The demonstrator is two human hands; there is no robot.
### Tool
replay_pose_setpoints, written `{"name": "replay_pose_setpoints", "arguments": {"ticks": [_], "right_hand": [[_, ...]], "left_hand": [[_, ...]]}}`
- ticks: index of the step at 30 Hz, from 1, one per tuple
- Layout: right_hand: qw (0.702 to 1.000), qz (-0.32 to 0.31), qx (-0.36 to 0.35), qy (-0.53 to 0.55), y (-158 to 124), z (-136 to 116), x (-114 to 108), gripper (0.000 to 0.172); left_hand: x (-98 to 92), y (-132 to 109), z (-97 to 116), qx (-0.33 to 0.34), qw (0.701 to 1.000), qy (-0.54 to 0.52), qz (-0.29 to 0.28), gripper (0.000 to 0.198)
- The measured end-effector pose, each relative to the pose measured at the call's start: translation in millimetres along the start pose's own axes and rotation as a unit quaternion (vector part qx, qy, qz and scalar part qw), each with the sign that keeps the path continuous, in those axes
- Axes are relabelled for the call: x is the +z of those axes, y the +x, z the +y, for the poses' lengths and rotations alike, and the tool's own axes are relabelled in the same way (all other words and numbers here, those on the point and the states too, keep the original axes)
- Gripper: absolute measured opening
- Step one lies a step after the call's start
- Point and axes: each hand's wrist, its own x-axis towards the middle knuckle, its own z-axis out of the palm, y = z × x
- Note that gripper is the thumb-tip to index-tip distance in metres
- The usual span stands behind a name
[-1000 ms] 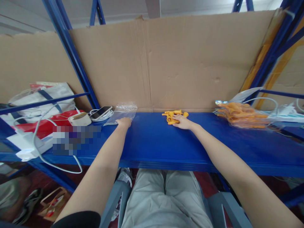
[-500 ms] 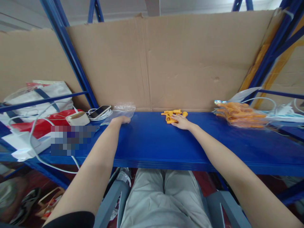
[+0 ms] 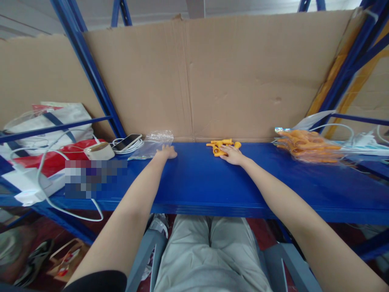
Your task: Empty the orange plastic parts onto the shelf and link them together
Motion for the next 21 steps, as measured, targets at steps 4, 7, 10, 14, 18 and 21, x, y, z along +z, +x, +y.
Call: {"name": "replay_pose_setpoints", "arguments": {"ticks": [4, 7, 10, 14, 18, 21], "right_hand": [[0.999, 0.003, 0.048, -0.004, -5.6, -4.5, -5.6, 0.057], [0.997, 0.013, 0.08, 0.007, -6.6, -1.3, -5.3, 0.055], [0.995, 0.028, 0.083, 0.049, -2.4, 5.6, -3.4, 0.056], [0.973, 0.112, 0.051, 0.195, 5.8, 17.9, -9.2, 0.057], [0.85, 0.301, 0.157, 0.402, 4.3, 38.9, -32.2, 0.038], [0.707, 0.421, 0.273, 0.498, -6.4, 63.2, -54.7, 0.02]], "left_hand": [[-3.6, -10.7, 45.9, 0.069, 0.997, 0.0, -0.018, 0.069], [-2.5, -17.1, 81.6, 0.152, 0.987, -0.024, -0.038, 0.07], [1.8, -21.9, 115.5, 0.237, 0.968, -0.061, -0.06, 0.072], [10.6, -25.8, 151.8, 0.294, 0.948, -0.108, -0.061, 0.074], [17.4, -23.3, 168.4, 0.276, 0.952, -0.125, -0.035, 0.07], [19.4, -18.8, 170.0, 0.292, 0.947, -0.134, -0.01, 0.063]]}}
